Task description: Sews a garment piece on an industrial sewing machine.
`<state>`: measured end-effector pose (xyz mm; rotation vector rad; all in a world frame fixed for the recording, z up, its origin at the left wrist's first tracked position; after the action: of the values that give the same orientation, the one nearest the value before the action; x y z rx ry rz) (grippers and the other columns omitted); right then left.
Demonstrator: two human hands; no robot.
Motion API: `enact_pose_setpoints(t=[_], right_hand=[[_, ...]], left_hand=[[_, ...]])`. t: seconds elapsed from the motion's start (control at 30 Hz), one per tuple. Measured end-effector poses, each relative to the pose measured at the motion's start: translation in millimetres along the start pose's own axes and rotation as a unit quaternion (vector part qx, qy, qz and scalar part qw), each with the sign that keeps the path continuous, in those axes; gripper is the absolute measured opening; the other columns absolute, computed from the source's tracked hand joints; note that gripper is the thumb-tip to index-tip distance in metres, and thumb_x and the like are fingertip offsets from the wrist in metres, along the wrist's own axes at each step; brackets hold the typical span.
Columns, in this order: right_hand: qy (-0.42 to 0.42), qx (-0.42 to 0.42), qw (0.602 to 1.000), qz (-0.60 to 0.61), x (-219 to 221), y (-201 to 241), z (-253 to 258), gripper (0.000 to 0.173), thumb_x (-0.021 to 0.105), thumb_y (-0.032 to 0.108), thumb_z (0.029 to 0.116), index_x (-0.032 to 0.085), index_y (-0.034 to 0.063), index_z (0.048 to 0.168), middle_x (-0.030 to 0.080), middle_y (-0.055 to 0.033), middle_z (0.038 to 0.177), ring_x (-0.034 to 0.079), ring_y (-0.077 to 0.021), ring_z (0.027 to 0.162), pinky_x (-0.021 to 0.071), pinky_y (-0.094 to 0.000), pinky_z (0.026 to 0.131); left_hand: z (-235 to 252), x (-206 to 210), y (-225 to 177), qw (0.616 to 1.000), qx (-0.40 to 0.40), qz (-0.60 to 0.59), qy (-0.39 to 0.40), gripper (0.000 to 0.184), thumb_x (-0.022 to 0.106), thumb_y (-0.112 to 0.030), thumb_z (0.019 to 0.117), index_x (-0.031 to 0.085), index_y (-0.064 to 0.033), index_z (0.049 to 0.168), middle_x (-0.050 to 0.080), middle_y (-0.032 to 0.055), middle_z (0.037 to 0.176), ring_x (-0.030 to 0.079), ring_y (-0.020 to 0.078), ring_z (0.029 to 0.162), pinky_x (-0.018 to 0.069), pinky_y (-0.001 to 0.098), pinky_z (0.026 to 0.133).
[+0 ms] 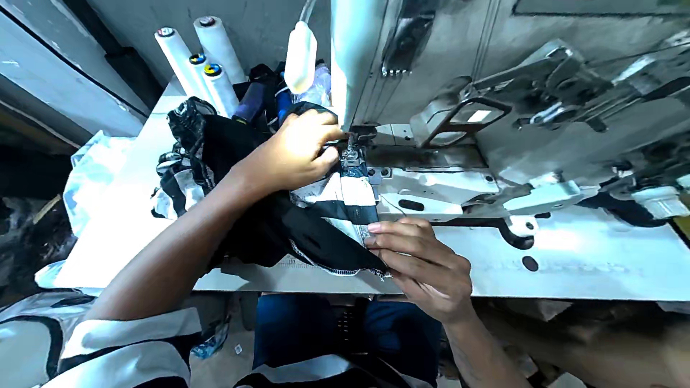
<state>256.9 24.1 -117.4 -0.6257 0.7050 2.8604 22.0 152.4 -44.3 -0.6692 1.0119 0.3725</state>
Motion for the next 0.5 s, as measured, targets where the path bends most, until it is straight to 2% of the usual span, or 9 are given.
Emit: enact_pose_setpoints(t=[0.1, 0.17, 0.23, 0.27, 0.37, 0.5], right_hand=[[0.009, 0.000, 1.000, 0.000, 1.7, -3.6, -2.5, 0.011, 0.061, 0.011, 0.1020, 0.072, 0.0094, 0.103, 0.074, -0.0053, 0.117, 0.064, -0.0192, 0.122, 0.0472, -0.0390, 0.108], [0.006, 0.003, 1.000, 0.000, 3.1, -3.7, -3.2, 0.012, 0.060, 0.011, 0.1020, 0.072, 0.0095, 0.103, 0.074, -0.0051, 0.117, 0.064, -0.0189, 0.123, 0.0469, -0.0386, 0.108], [0.002, 0.005, 1.000, 0.000, 3.2, -3.4, -4.0, 0.012, 0.060, 0.010, 0.1014, 0.072, 0.0096, 0.104, 0.074, -0.0051, 0.117, 0.064, -0.0191, 0.122, 0.0473, -0.0382, 0.107], [0.001, 0.004, 1.000, 0.001, 3.4, -3.4, -4.2, 0.012, 0.060, 0.011, 0.1014, 0.072, 0.0096, 0.104, 0.074, -0.0052, 0.117, 0.064, -0.0193, 0.122, 0.0472, -0.0382, 0.107], [-0.003, 0.006, 1.000, 0.008, 4.9, -3.7, -5.3, 0.012, 0.061, 0.010, 0.1012, 0.072, 0.0095, 0.103, 0.074, -0.0057, 0.117, 0.064, -0.0196, 0.122, 0.0474, -0.0385, 0.107], [0.001, 0.012, 1.000, 0.012, 5.4, -4.4, -6.5, 0.012, 0.060, 0.010, 0.1016, 0.072, 0.0095, 0.104, 0.074, -0.0051, 0.117, 0.064, -0.0194, 0.123, 0.0472, -0.0382, 0.107]], left_hand=[[0.0, 3.2, -1.1, 1.000, 0.016, 0.011, 0.024, 0.037, 0.047, -0.021, 0.0949, 0.073, -0.0061, 0.117, 0.066, 0.0129, 0.117, 0.057, 0.0307, 0.121, 0.0374, 0.0568, 0.103], [-1.4, 0.0, 1.3, 0.998, 0.017, 0.025, 0.051, 0.042, 0.044, -0.025, 0.0972, 0.072, -0.0110, 0.125, 0.064, 0.0121, 0.131, 0.051, 0.0305, 0.133, 0.0330, 0.0581, 0.108], [-1.0, -2.5, 1.2, 0.993, -0.009, 0.040, 0.110, 0.048, 0.039, -0.028, 0.0993, 0.066, -0.0153, 0.137, 0.054, 0.0111, 0.151, 0.036, 0.0333, 0.149, 0.0229, 0.0633, 0.116], [-0.6, -3.3, 1.4, 0.990, -0.019, 0.047, 0.130, 0.051, 0.036, -0.029, 0.0997, 0.064, -0.0163, 0.141, 0.052, 0.0105, 0.154, 0.032, 0.0342, 0.152, 0.0194, 0.0648, 0.118], [0.0, -5.6, 0.8, 0.981, -0.037, 0.073, 0.179, 0.057, 0.030, -0.032, 0.1004, 0.052, -0.0181, 0.152, 0.044, 0.0115, 0.160, 0.024, 0.0364, 0.155, 0.0149, 0.0658, 0.118], [0.1, -5.0, 2.4, 0.980, -0.036, 0.076, 0.181, 0.059, 0.028, -0.035, 0.1007, 0.049, -0.0211, 0.154, 0.043, 0.0109, 0.161, 0.024, 0.0363, 0.155, 0.0151, 0.0664, 0.118]])
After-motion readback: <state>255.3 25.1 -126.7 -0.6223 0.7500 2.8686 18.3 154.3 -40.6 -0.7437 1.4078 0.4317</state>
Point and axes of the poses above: each hand's wrist, its own z-axis towards the middle knuckle, its own x-axis out of the palm, y = z × x, the point moved 2 cm from there along z, towards the middle knuckle
